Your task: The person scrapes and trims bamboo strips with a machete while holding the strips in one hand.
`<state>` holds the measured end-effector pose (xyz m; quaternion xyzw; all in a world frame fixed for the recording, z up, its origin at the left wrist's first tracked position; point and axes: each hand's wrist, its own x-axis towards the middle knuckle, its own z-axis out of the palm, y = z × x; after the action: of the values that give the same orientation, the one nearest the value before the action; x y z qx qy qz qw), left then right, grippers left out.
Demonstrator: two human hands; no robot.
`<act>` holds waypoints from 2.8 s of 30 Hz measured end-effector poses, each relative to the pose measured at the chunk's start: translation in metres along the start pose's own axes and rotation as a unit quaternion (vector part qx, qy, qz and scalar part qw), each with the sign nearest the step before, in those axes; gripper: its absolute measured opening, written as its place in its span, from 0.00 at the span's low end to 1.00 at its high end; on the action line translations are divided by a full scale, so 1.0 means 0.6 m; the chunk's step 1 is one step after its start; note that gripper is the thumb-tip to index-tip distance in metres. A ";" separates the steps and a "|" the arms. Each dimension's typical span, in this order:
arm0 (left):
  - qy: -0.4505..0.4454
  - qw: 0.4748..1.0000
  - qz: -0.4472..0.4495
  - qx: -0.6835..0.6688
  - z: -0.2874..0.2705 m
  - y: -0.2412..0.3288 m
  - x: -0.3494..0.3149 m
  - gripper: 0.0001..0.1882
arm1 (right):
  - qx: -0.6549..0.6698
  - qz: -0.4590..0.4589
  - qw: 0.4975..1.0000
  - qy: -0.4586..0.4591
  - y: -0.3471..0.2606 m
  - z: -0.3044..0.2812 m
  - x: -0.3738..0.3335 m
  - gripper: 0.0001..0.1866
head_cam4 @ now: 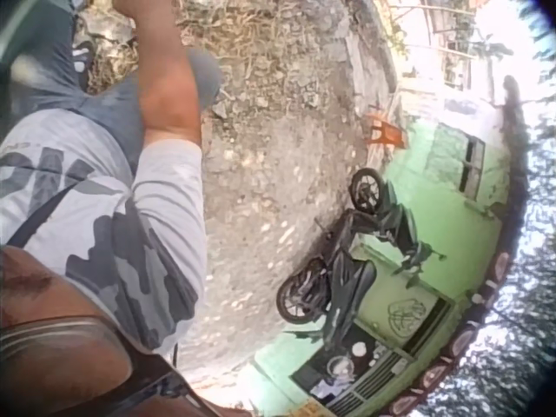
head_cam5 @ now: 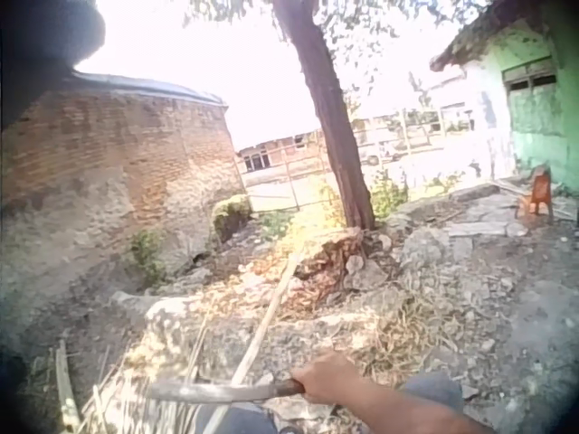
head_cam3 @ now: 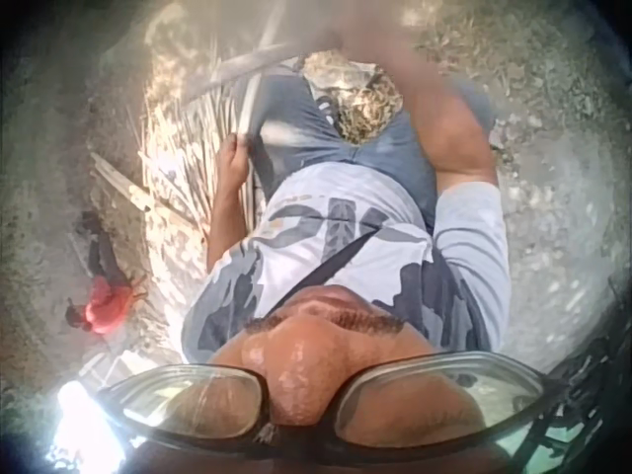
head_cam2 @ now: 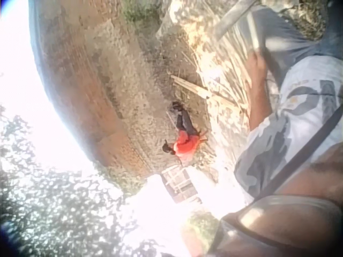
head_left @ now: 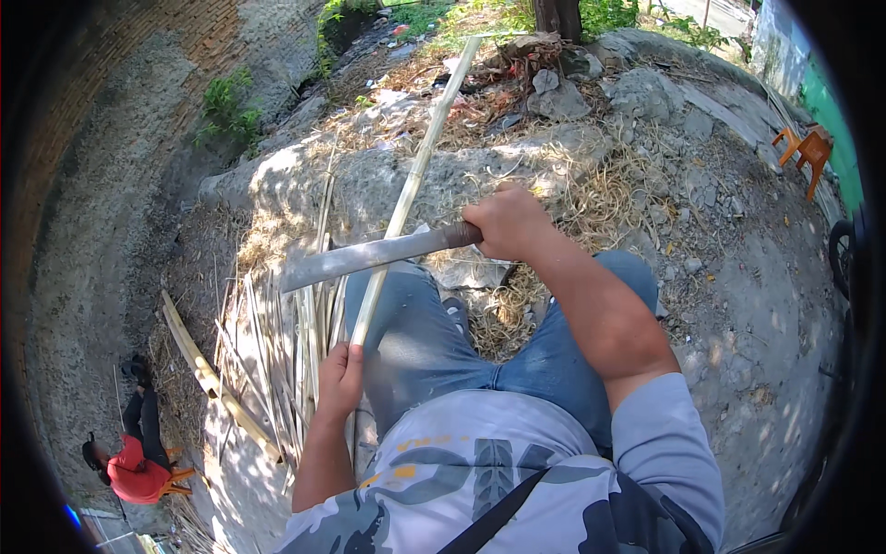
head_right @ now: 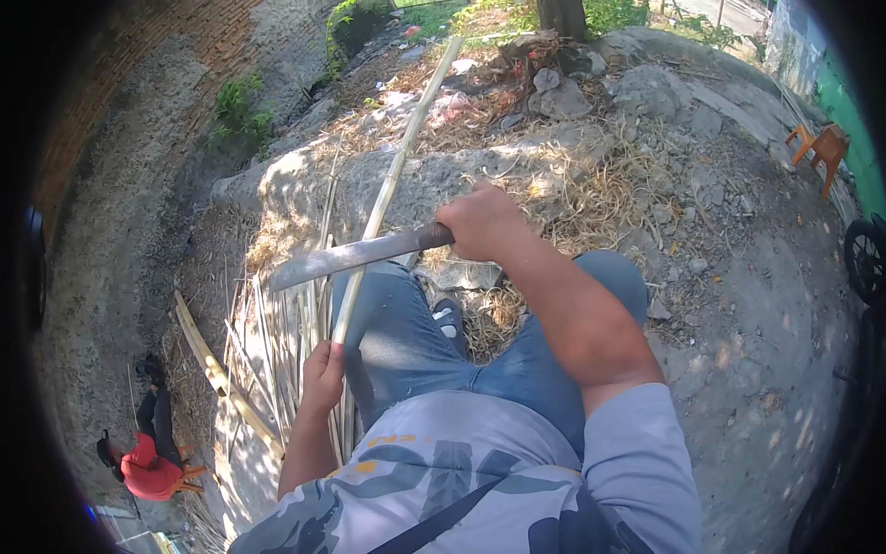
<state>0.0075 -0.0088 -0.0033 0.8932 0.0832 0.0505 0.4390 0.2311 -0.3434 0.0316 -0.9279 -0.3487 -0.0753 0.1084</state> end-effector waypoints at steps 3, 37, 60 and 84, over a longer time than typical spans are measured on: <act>-0.021 0.996 -0.059 -0.058 -0.019 -0.023 -0.009 0.18 | 0.012 0.029 0.999 0.021 0.013 -0.011 -0.002 0.06; -0.008 1.000 -0.019 -0.024 -0.016 -0.019 -0.011 0.19 | 0.072 0.166 0.983 0.040 0.062 -0.017 -0.014 0.12; -0.009 1.000 -0.011 -0.021 -0.014 -0.018 -0.006 0.16 | 0.059 0.154 0.986 -0.001 0.066 -0.011 -0.014 0.12; -0.025 0.999 -0.028 0.023 0.000 0.001 -0.006 0.18 | 0.053 0.087 0.995 0.024 0.044 -0.006 -0.016 0.11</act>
<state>0.0038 -0.0102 -0.0028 0.9012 0.0982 0.0145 0.4218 0.2412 -0.3694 0.0289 -0.9455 -0.2676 -0.0691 0.1721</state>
